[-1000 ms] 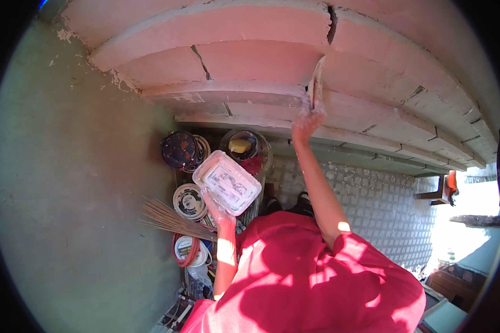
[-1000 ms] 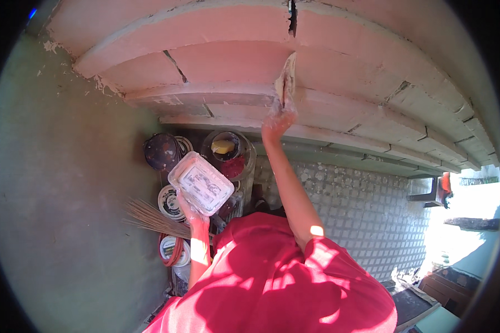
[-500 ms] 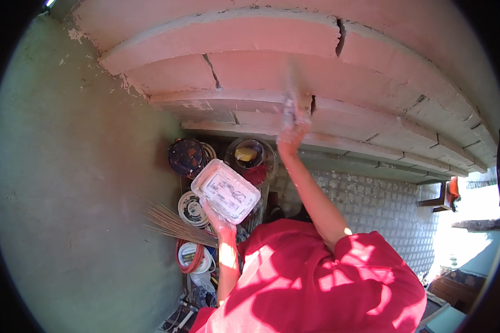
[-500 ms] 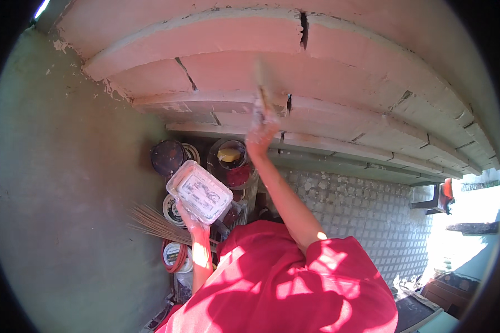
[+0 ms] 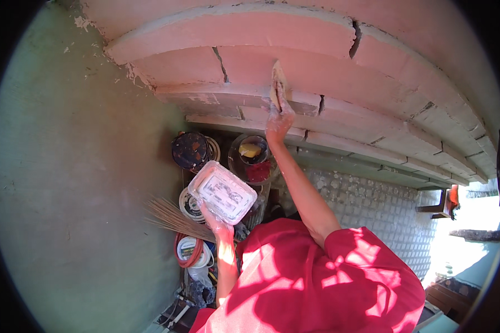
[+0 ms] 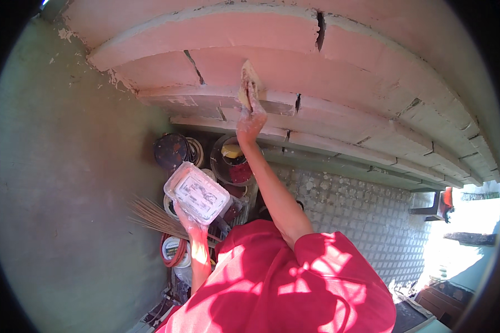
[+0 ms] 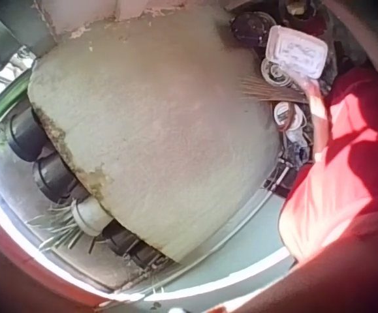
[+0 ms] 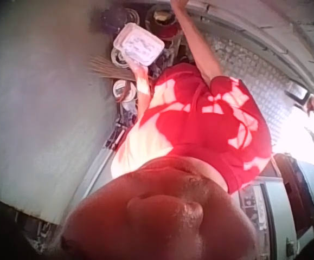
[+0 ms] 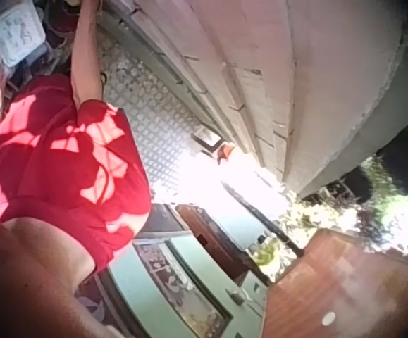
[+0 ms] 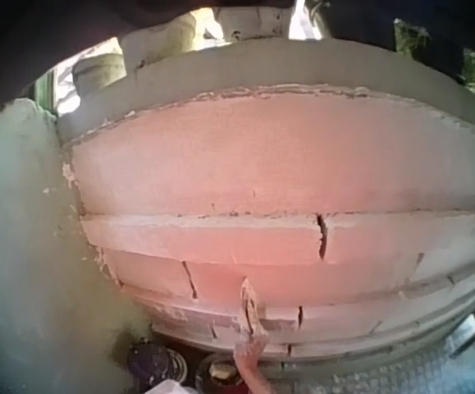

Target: Applying wall putty to cracks in a concrete beam using a putty knife.

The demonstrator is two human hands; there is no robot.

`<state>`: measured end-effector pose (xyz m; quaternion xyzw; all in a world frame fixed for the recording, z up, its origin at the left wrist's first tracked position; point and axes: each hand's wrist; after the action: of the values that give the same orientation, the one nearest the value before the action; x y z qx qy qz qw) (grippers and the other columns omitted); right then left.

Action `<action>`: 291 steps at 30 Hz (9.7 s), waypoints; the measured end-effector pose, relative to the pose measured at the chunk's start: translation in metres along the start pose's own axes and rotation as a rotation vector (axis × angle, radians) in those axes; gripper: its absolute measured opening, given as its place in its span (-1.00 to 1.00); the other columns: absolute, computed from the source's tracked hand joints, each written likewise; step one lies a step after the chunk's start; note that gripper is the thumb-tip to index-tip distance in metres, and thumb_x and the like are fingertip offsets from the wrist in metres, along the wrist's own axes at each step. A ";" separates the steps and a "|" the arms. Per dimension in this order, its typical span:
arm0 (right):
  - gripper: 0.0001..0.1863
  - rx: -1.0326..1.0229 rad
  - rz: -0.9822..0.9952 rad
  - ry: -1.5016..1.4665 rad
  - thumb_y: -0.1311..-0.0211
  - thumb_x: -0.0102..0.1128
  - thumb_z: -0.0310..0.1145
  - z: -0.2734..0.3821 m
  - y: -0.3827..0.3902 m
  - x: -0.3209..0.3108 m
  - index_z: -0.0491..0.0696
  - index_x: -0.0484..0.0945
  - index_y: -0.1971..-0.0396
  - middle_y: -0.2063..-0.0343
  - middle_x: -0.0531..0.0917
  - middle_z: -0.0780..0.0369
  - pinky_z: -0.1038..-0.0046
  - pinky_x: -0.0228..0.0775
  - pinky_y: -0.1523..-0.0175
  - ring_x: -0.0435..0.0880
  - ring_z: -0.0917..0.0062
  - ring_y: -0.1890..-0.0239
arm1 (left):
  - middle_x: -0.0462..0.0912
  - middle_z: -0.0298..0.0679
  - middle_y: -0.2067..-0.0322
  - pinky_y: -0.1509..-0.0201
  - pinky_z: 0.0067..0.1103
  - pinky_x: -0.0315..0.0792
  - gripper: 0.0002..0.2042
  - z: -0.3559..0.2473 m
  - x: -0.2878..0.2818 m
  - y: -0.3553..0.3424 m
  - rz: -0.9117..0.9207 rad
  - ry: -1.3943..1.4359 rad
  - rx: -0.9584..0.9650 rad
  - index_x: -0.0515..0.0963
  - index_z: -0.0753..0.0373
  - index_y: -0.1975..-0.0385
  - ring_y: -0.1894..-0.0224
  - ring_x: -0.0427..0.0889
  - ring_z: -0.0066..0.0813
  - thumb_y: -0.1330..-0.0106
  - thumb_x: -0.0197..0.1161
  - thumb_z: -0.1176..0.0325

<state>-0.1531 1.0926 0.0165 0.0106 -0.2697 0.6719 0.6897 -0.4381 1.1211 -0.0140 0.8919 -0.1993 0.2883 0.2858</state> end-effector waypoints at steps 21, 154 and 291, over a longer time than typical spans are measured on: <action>-0.34 -0.690 0.254 0.903 0.19 -0.02 -0.73 0.042 -0.068 -0.061 -0.01 0.56 -0.04 -0.14 0.49 0.13 0.27 0.35 -0.13 0.52 0.13 -0.05 | 0.27 -0.19 -0.27 -0.31 -0.38 0.22 -0.37 0.001 -0.002 0.005 -0.046 0.015 -0.003 0.15 0.22 -0.29 -0.26 0.32 -0.24 -0.37 -0.11 -0.11; -0.63 -0.492 0.601 1.173 0.03 0.11 -0.49 0.049 -0.072 -0.120 0.00 0.58 0.12 0.11 0.62 0.11 0.16 0.47 0.09 0.60 0.14 0.19 | 0.39 -0.26 -0.18 -0.25 -0.41 0.33 -0.42 0.013 0.038 0.031 -0.038 -0.018 -0.047 0.24 0.19 -0.23 -0.17 0.42 -0.30 -0.38 -0.14 -0.10; -0.60 -0.657 0.612 1.070 0.08 0.12 -0.49 -0.028 -0.028 0.007 -0.04 0.62 0.13 0.09 0.59 -0.03 0.13 0.41 -0.06 0.57 0.13 0.04 | 0.30 -0.23 -0.26 -0.31 -0.38 0.24 -0.38 -0.017 -0.006 0.016 -0.023 0.061 0.085 0.16 0.21 -0.29 -0.24 0.34 -0.26 -0.38 -0.13 -0.09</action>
<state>-0.1169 1.1070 0.0052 -0.6074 -0.0733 0.6324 0.4751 -0.4577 1.1206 -0.0006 0.8964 -0.1677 0.3201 0.2568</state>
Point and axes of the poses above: each hand's wrist, its own y-axis away from the middle knuckle, its own x-axis out of the palm, z = x × y
